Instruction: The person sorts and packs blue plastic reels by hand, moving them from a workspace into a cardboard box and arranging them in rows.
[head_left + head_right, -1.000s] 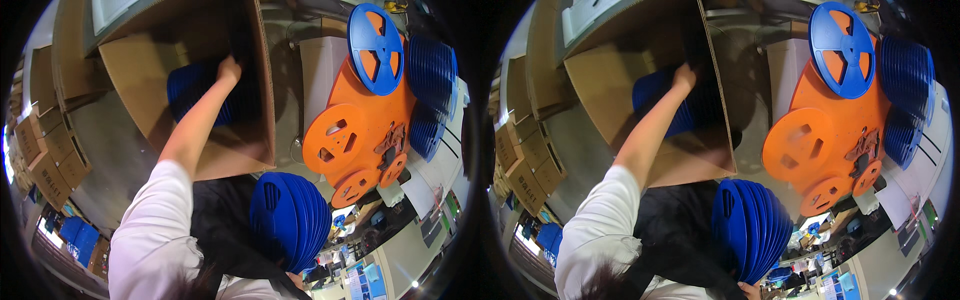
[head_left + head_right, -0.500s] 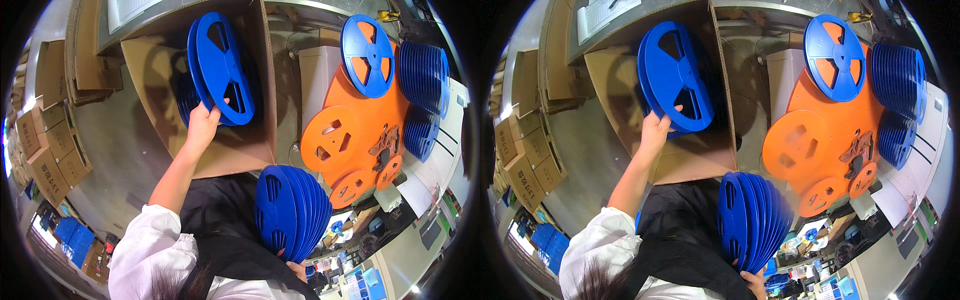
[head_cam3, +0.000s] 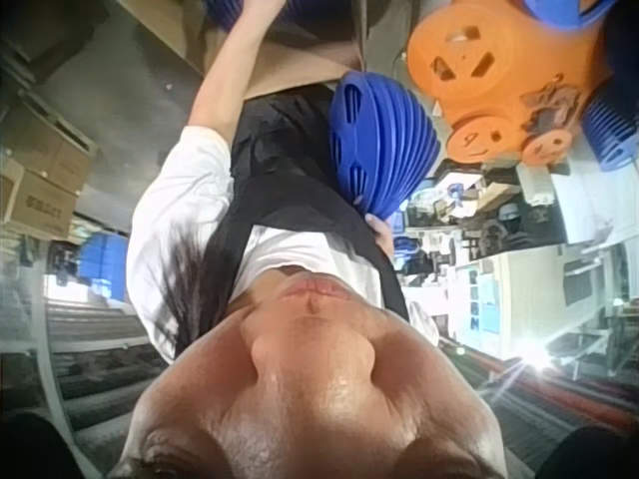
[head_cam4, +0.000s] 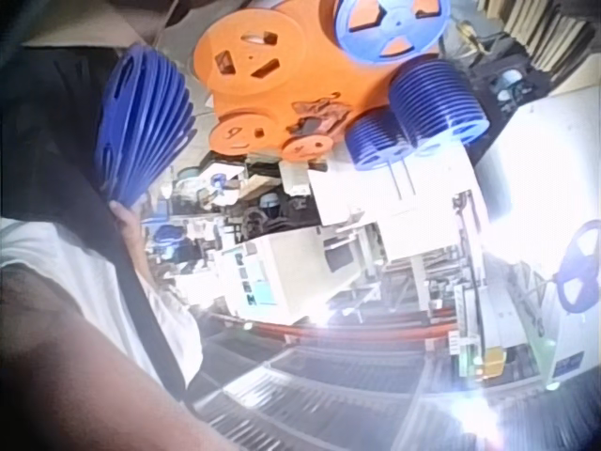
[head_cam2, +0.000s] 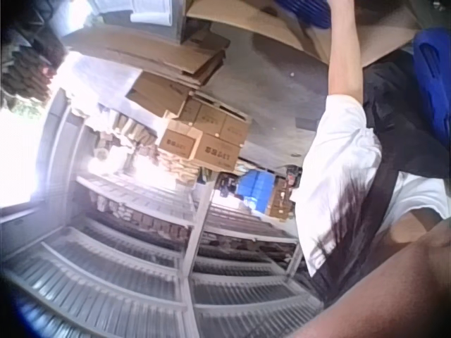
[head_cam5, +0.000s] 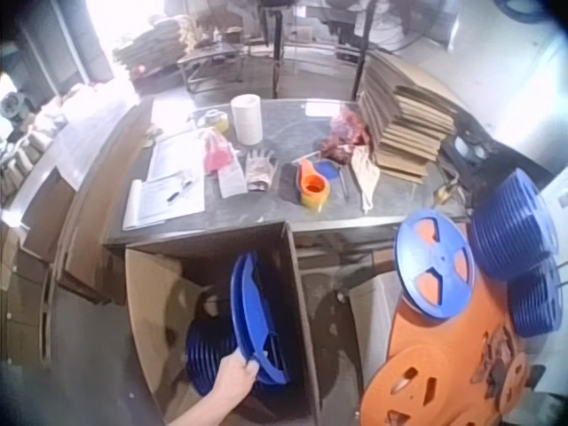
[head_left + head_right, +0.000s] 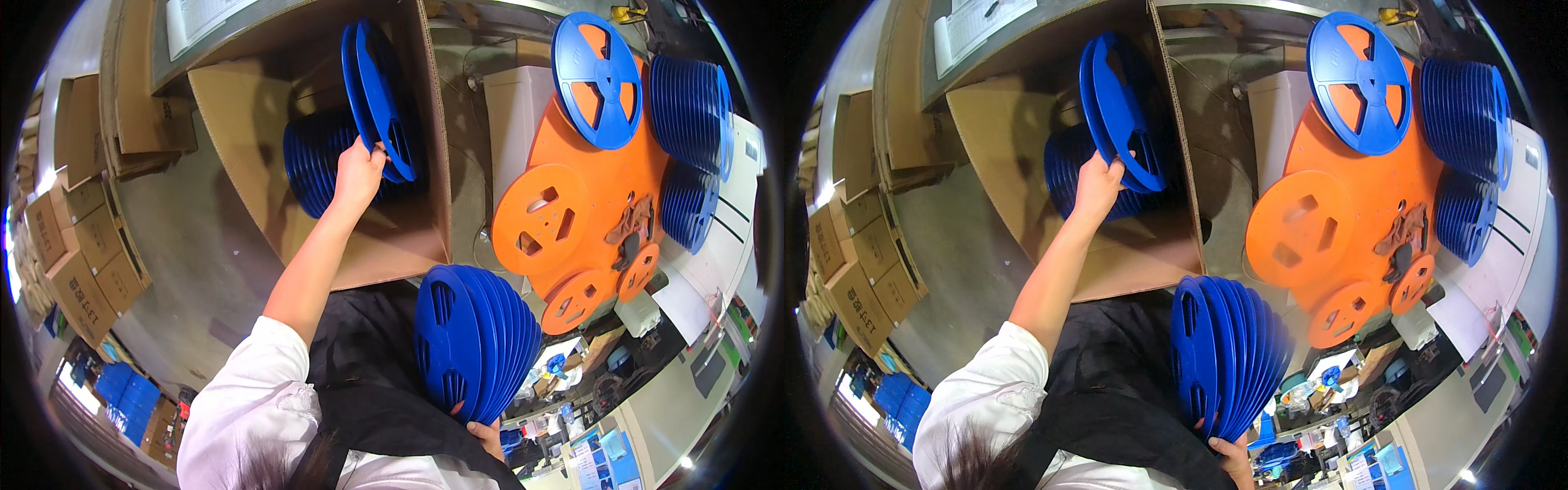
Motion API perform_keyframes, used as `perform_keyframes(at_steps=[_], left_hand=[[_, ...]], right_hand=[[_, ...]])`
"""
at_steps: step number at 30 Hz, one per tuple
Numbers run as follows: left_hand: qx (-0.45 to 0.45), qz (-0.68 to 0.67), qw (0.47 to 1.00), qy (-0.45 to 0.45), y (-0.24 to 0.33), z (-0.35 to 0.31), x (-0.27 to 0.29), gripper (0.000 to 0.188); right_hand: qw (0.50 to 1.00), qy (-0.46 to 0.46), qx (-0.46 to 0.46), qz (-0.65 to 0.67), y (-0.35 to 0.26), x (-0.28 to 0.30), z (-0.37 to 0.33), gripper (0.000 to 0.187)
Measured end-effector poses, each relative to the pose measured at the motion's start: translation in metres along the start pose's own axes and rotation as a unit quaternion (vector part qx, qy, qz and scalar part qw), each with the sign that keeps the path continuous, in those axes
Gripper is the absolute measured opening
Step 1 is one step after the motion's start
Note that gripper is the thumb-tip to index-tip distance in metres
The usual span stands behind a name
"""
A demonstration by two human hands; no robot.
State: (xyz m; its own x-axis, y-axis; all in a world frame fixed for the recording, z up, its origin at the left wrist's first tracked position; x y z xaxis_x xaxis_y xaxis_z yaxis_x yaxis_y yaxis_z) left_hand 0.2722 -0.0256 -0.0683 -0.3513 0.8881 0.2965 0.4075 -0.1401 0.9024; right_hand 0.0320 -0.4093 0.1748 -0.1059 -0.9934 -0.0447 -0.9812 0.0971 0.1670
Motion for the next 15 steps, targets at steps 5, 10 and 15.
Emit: perform_keyframes(at_steps=[5, 10, 15], left_hand=[[-0.017, 0.053, 0.997, -0.051, -0.016, 0.016, -0.013, 0.048], [0.029, -0.068, 0.995, -0.071, -0.077, -0.046, -0.007, 0.057], [0.094, 0.03, 0.99, -0.098, -0.112, -0.163, 0.036, 0.043]], right_hand=[[1.0, 0.017, 0.0, 0.019, -0.001, -0.001, -0.001, 0.069], [0.999, 0.026, 0.033, 0.006, -0.01, -0.006, -0.009, 0.069], [0.987, 0.04, 0.153, -0.034, -0.043, -0.03, -0.035, 0.068]])
Point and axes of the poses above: each hand's wrist, its own z-axis towards the middle knuckle, its own x-axis out of the back of the hand, y = z × x, the point moved 8 cm from there along z, towards the middle knuckle, and after that the axes turned 15 degrees about -x, right-handed, at the moved point
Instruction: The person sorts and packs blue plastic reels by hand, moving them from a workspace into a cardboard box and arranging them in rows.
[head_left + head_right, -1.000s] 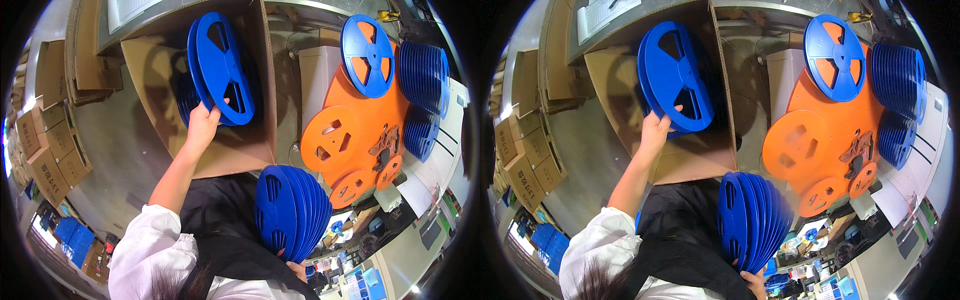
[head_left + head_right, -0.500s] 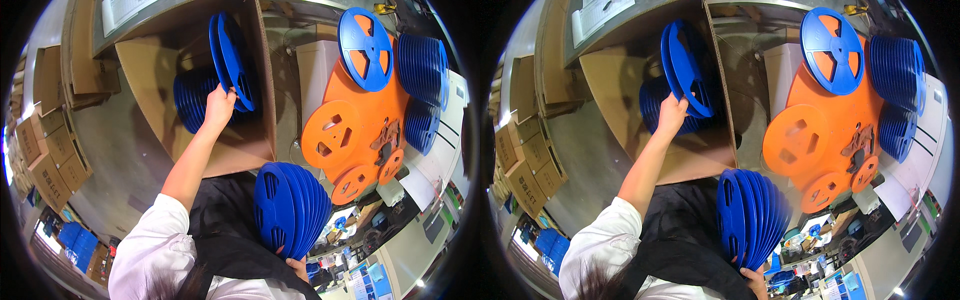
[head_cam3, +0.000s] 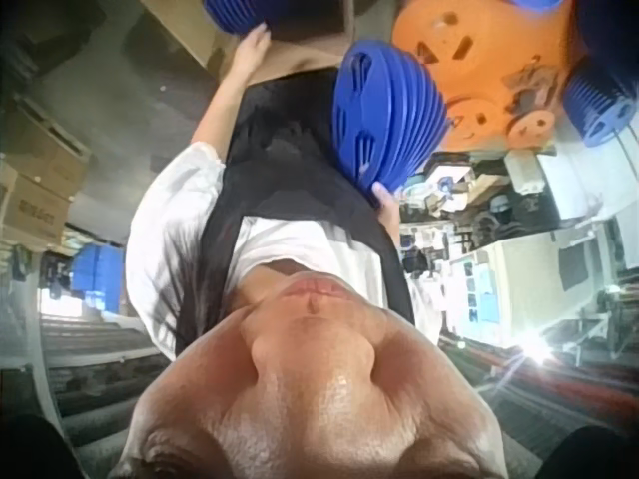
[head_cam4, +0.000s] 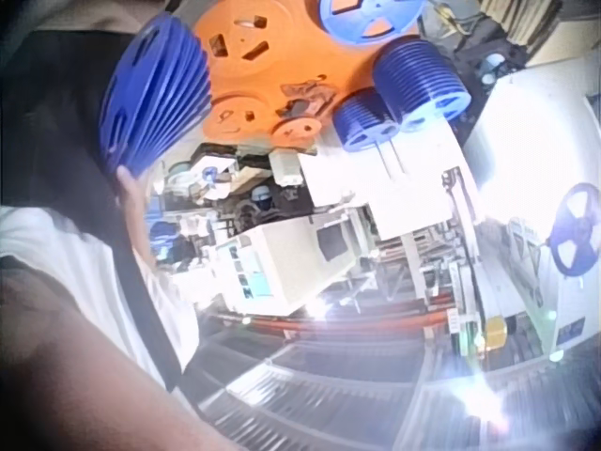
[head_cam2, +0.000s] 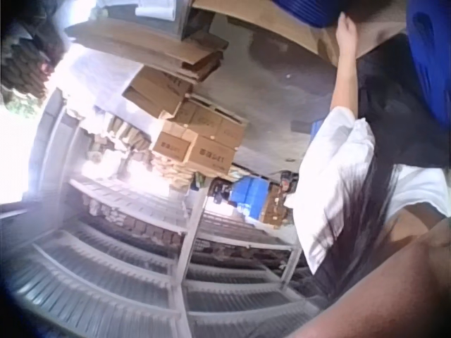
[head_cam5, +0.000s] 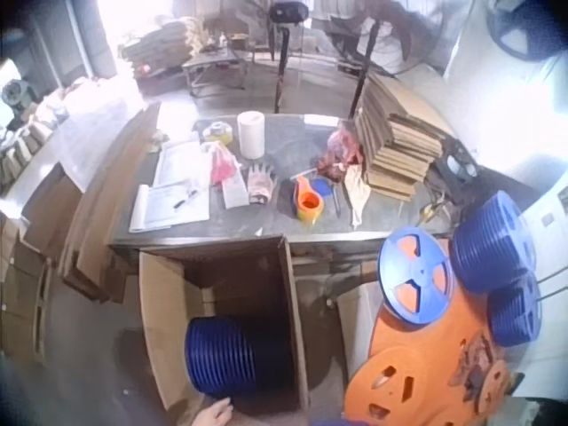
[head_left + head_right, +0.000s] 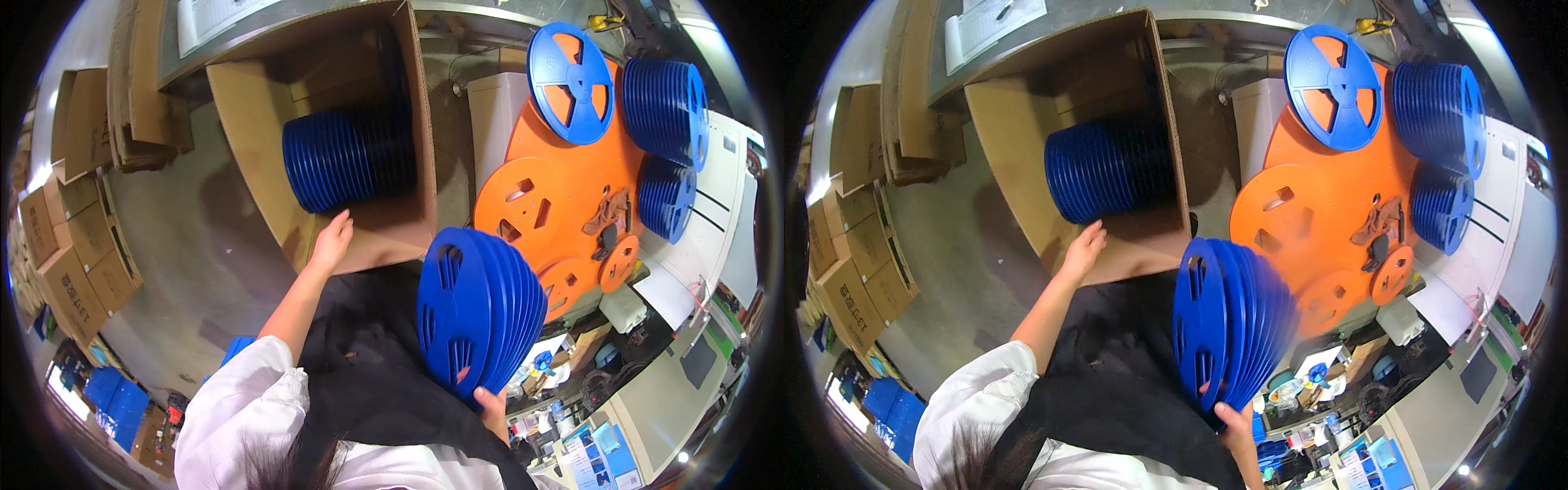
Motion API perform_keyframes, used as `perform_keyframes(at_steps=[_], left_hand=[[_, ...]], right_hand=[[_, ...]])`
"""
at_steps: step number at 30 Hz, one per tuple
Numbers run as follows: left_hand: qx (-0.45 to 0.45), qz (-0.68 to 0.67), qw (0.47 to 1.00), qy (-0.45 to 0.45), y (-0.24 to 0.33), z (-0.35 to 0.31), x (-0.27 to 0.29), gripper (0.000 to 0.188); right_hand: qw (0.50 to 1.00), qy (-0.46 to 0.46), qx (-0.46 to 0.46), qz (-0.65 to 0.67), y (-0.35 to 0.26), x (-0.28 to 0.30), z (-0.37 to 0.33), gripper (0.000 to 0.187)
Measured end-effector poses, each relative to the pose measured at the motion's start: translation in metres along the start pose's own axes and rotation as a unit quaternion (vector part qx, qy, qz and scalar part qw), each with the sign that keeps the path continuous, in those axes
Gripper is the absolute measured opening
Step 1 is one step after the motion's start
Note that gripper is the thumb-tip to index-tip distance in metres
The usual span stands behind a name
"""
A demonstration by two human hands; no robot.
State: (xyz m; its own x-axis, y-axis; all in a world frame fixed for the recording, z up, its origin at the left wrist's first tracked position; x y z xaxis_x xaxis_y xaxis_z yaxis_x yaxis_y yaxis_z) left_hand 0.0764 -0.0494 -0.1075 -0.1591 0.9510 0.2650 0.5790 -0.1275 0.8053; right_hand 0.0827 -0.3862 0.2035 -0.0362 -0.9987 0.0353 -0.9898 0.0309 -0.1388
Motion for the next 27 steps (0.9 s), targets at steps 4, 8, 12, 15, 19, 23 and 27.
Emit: perform_keyframes(at_steps=[4, 8, 12, 15, 19, 23, 27], left_hand=[[0.058, -0.08, 0.995, -0.031, -0.016, -0.079, 0.008, 0.042], [0.045, -0.037, 0.998, -0.03, 0.017, -0.099, 0.044, 0.044], [0.027, -0.133, 0.99, 0.047, 0.026, -0.108, 0.078, 0.04], [0.045, -0.191, 0.978, 0.076, 0.038, -0.116, 0.102, 0.038], [-0.019, -0.232, 0.962, 0.146, 0.098, -0.119, 0.126, 0.037], [-0.122, -0.22, 0.946, 0.205, 0.174, -0.112, 0.151, 0.038], [-0.256, -0.055, 0.937, 0.23, 0.271, -0.109, 0.164, 0.045]], right_hand=[[0.991, -0.014, 0.13, 0.008, -0.047, -0.015, -0.011, 0.054], [0.962, -0.129, 0.231, 0.061, -0.105, -0.035, -0.013, 0.038], [0.902, -0.302, 0.261, 0.166, -0.15, -0.063, -0.042, 0.036], [0.845, -0.412, 0.261, 0.221, -0.156, -0.074, -0.06, 0.04], [0.777, -0.536, 0.21, 0.255, -0.154, -0.082, -0.071, 0.035], [0.751, -0.592, 0.198, 0.217, -0.154, -0.09, -0.091, 0.03], [0.723, -0.617, 0.249, 0.185, -0.165, -0.084, -0.108, 0.033]])
Point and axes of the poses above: each hand's wrist, its own z-axis towards the middle knuckle, its own x-axis out of the back of the hand, y = z × x, the point moved 8 cm from there along z, towards the middle knuckle, and after that the axes turned 15 degrees about -x, right-handed, at the moved point
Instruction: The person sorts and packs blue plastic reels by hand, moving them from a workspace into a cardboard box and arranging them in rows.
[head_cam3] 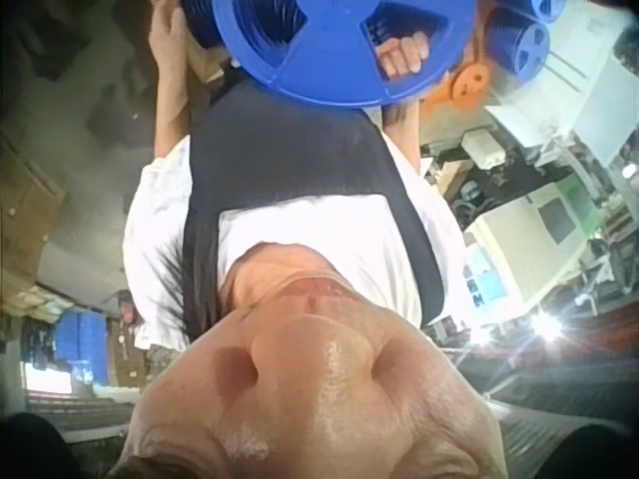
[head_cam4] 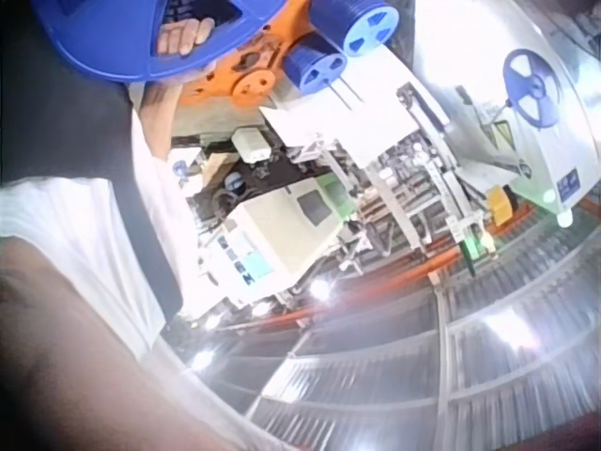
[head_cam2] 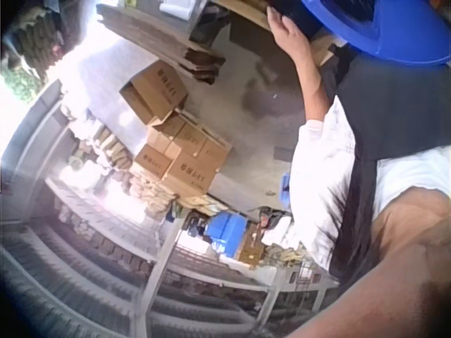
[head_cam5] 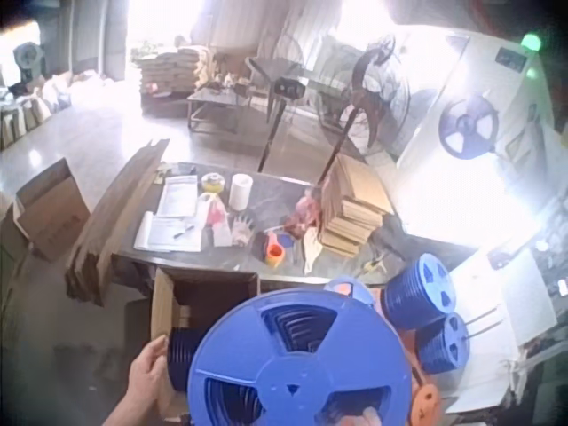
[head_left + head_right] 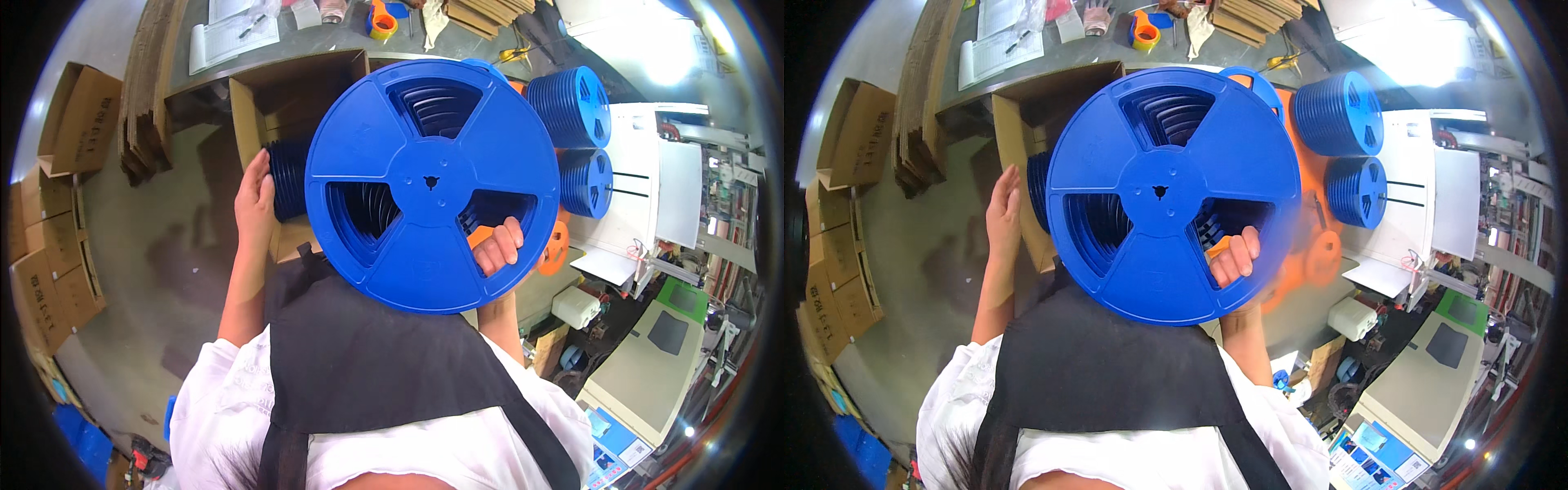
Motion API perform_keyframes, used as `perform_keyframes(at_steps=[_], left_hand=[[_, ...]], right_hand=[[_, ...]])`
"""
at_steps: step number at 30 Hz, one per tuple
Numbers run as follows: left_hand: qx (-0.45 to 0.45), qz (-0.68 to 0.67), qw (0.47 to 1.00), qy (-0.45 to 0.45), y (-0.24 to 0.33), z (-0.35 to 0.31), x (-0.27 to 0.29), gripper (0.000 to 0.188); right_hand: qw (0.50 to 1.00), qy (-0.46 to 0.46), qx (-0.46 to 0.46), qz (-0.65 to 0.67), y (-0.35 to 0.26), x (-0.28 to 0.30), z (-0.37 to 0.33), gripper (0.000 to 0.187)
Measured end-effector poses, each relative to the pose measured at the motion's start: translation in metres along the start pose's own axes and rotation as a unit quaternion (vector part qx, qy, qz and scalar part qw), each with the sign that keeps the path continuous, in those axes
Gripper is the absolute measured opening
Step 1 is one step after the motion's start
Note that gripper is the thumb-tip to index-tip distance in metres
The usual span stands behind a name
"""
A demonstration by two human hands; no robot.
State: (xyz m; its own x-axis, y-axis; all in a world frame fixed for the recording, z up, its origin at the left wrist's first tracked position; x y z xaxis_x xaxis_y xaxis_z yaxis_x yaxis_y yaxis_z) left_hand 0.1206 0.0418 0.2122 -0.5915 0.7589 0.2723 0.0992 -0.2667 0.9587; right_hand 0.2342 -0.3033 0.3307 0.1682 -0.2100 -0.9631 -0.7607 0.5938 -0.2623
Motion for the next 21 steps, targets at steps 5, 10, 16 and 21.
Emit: perform_keyframes(at_steps=[5, 10, 16, 21], left_hand=[[-0.306, 0.208, 0.923, -0.105, 0.131, 0.031, -0.058, 0.062], [-0.446, 0.019, 0.841, -0.306, 0.228, -0.029, -0.175, 0.077], [-0.416, 0.093, 0.862, -0.275, 0.183, -0.013, -0.161, 0.065], [-0.052, 0.061, 0.986, -0.143, 0.009, 0.021, -0.085, 0.054]], right_hand=[[0.999, -0.037, -0.015, -0.024, -0.005, -0.016, -0.001, 0.034], [0.997, -0.032, -0.039, -0.051, 0.001, -0.025, 0.003, 0.037], [0.993, -0.037, -0.009, -0.109, 0.001, -0.026, -0.014, 0.037], [0.994, -0.031, 0.003, -0.103, -0.001, -0.028, -0.014, 0.039]])
Point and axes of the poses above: each hand's wrist, its own z-axis towards the middle knuckle, its own x-axis out of the back of the hand, y = z × x, the point moved 8 cm from there along z, towards the middle knuckle, and after that the axes turned 15 degrees about -x, right-handed, at the moved point
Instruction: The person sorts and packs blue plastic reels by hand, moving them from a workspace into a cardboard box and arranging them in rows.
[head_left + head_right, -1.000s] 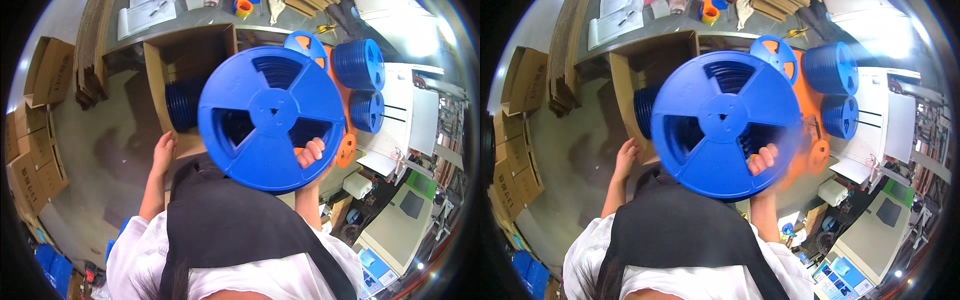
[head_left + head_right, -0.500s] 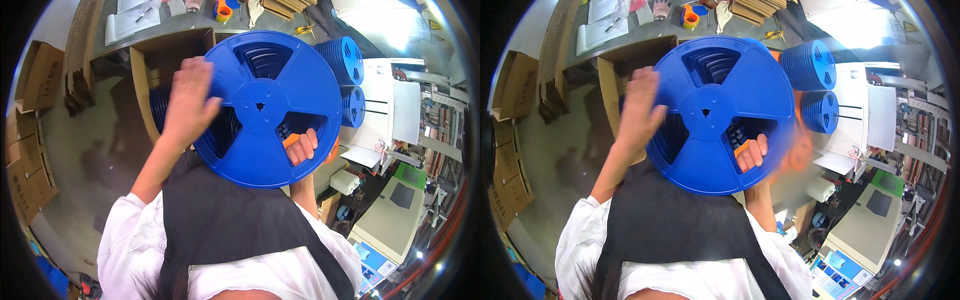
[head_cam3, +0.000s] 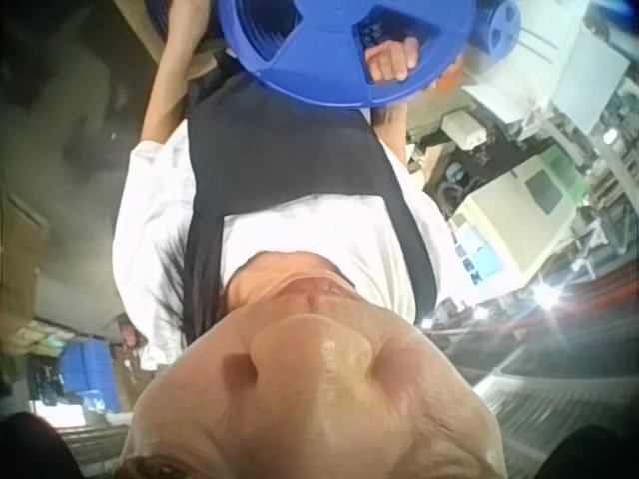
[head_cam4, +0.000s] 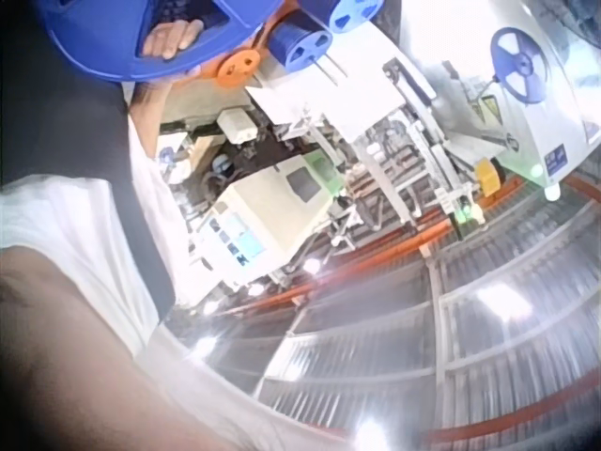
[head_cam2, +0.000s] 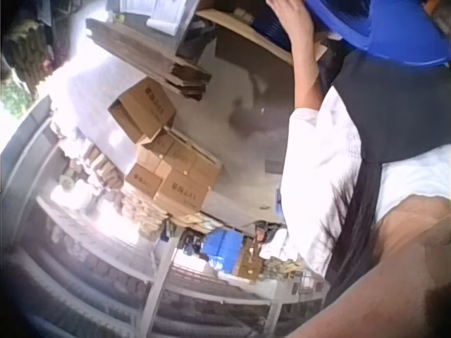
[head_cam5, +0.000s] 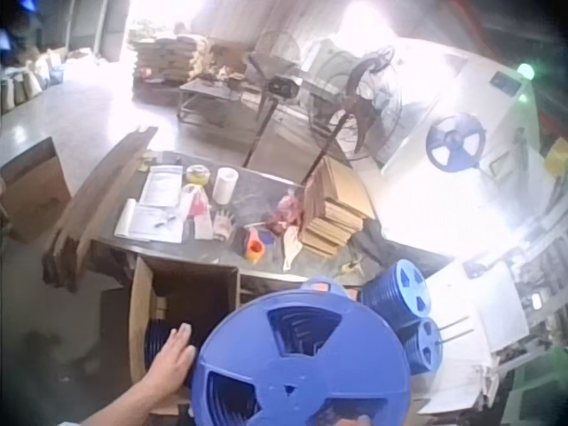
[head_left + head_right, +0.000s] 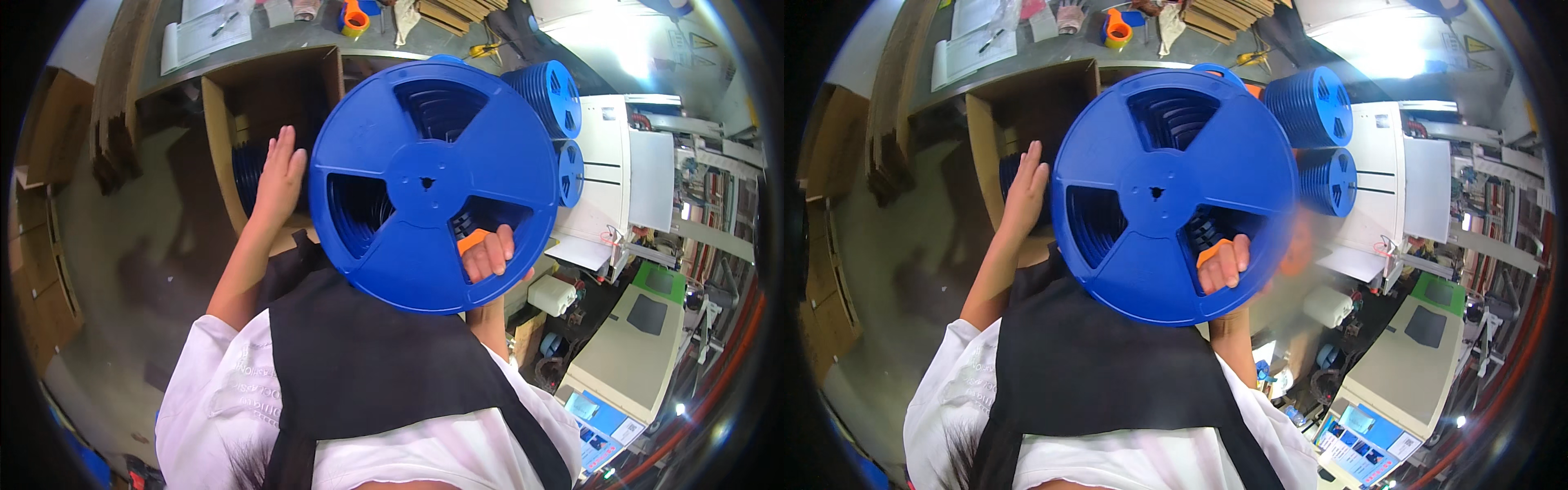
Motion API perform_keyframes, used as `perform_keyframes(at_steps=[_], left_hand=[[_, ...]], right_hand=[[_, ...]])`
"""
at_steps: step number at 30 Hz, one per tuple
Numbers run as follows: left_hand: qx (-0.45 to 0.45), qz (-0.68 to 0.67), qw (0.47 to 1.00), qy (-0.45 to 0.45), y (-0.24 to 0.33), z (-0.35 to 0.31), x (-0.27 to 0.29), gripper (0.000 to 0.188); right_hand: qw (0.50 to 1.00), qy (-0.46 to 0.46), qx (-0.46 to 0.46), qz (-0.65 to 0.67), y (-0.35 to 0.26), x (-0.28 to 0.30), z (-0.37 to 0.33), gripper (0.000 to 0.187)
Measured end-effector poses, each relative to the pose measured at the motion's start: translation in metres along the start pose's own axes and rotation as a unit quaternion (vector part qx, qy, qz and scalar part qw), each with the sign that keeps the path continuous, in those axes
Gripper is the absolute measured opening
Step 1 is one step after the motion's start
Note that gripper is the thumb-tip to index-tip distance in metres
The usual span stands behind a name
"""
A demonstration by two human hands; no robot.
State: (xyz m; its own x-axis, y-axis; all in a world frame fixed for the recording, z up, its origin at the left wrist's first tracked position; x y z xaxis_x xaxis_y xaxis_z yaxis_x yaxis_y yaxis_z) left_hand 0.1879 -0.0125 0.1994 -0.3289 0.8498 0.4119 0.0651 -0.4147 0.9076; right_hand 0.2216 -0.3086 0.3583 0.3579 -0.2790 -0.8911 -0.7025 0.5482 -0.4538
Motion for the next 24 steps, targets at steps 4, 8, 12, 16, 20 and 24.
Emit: perform_keyframes(at_steps=[4, 8, 12, 16, 20, 24], left_hand=[[-0.01, -0.25, 0.968, 0.013, -0.011, -0.019, -0.002, 0.048], [0.04, -0.38, 0.924, 0.023, 0.01, -0.031, -0.012, 0.043], [0.041, -0.35, 0.934, 0.06, 0.005, -0.032, -0.002, 0.041], [0.033, -0.29, 0.953, 0.08, 0.007, -0.032, 0.011, 0.038], [-0.016, -0.171, 0.982, 0.084, 0.035, -0.028, 0.01, 0.038], [-0.022, -0.126, 0.991, -0.039, 0.09, -0.019, -0.018, 0.043]], right_hand=[[1.0, -0.007, 0.013, 0.021, -0.001, 0.012, -0.002, 0.038], [1.0, 0.005, -0.008, 0.025, -0.001, 0.013, 0.005, 0.038], [0.999, 0.027, -0.036, 0.018, -0.003, 0.015, 0.013, 0.038], [0.996, 0.076, -0.026, 0.028, -0.004, 0.024, 0.013, 0.04], [0.993, 0.113, -0.021, 0.017, -0.001, 0.023, 0.016, 0.042], [0.991, 0.132, -0.026, -0.024, 0.007, 0.018, 0.022, 0.042]])
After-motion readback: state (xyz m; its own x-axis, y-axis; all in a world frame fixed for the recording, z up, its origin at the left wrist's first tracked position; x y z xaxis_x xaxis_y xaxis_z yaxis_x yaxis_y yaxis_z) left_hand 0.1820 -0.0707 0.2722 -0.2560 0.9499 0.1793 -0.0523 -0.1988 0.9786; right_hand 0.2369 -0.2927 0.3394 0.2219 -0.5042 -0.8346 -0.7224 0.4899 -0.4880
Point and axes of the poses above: each hand's wrist, its own z-axis towards the middle knuckle, its own x-axis out of the back of the hand, y = z × x, the point moved 8 cm from there along z, towards the middle knuckle, and after that the axes turned 15 degrees about -x, right-handed, at the moved point
